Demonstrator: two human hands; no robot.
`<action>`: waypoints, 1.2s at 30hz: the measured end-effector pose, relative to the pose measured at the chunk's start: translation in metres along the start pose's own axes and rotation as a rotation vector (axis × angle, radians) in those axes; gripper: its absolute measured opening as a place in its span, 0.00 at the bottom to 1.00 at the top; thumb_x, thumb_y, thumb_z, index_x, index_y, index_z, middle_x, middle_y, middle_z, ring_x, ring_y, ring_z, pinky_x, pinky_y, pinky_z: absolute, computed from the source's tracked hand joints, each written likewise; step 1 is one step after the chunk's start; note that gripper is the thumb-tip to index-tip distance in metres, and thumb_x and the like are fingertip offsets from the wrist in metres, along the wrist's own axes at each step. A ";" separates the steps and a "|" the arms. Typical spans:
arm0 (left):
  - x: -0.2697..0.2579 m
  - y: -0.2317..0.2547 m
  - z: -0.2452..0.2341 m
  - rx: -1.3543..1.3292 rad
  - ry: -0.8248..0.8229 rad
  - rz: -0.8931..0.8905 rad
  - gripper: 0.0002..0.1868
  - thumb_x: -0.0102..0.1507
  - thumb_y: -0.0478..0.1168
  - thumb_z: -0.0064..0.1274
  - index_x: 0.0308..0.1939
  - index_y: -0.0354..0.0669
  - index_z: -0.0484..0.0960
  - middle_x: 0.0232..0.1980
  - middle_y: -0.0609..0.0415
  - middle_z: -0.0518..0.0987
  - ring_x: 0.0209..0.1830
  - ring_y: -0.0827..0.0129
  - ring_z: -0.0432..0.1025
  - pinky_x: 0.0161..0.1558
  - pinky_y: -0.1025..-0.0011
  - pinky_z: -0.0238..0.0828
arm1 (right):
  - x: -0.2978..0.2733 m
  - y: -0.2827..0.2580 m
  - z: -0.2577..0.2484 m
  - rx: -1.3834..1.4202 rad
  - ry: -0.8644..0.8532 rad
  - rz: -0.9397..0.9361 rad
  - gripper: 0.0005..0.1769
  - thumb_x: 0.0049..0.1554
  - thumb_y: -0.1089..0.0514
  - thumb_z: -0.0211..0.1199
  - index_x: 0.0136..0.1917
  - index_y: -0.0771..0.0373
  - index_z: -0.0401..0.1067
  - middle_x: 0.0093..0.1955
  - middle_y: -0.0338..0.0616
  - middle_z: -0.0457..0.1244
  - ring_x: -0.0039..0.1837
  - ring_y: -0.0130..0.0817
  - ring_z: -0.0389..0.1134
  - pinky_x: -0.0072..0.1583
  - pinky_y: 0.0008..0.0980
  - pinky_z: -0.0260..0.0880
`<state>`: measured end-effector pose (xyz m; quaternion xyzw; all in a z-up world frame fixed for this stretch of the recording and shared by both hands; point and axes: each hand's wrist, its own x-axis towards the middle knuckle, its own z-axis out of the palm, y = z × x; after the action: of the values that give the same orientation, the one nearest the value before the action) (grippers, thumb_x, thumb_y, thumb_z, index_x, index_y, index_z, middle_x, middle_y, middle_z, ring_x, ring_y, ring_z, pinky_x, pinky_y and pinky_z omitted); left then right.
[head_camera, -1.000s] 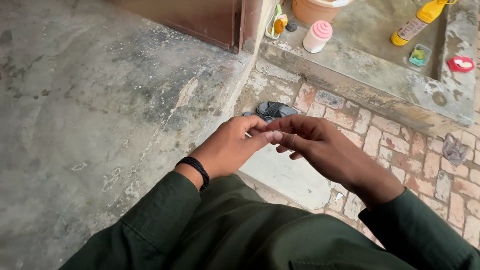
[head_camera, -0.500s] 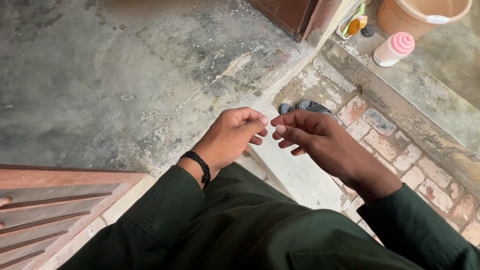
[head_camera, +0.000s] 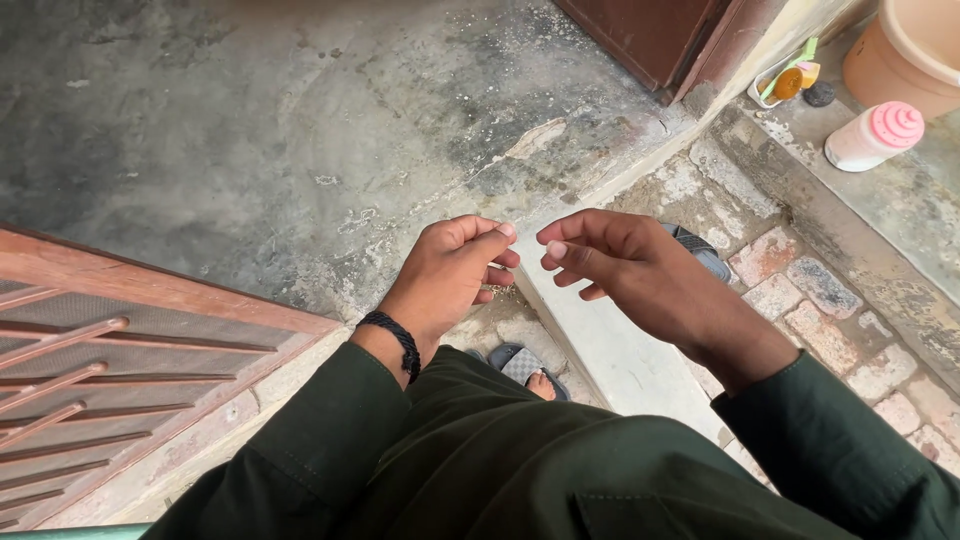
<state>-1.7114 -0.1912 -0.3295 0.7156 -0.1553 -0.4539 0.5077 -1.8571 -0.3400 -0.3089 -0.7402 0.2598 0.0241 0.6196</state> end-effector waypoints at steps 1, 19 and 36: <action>-0.003 0.000 0.000 -0.001 -0.003 -0.001 0.16 0.66 0.50 0.50 0.45 0.42 0.82 0.41 0.58 0.83 0.40 0.76 0.76 0.40 0.74 0.72 | -0.001 0.001 0.002 -0.001 0.002 0.002 0.18 0.61 0.52 0.55 0.61 0.58 0.76 0.50 0.36 0.72 0.53 0.27 0.72 0.55 0.32 0.72; 0.020 0.000 -0.059 -0.042 -0.167 0.139 0.18 0.67 0.53 0.48 0.43 0.42 0.82 0.40 0.57 0.83 0.40 0.75 0.75 0.41 0.73 0.72 | 0.013 -0.018 0.046 -0.016 0.108 -0.003 0.18 0.61 0.54 0.54 0.62 0.60 0.75 0.52 0.37 0.71 0.55 0.28 0.72 0.55 0.33 0.72; 0.005 -0.010 -0.130 0.075 -0.301 0.085 0.19 0.66 0.53 0.47 0.46 0.42 0.82 0.43 0.58 0.83 0.41 0.74 0.76 0.42 0.72 0.73 | 0.018 -0.060 0.128 -0.062 0.228 0.063 0.19 0.61 0.50 0.55 0.61 0.58 0.76 0.48 0.36 0.72 0.51 0.26 0.72 0.53 0.32 0.73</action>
<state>-1.6065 -0.1138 -0.3315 0.6507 -0.2766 -0.5278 0.4707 -1.7804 -0.2219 -0.2907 -0.7483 0.3509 -0.0327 0.5620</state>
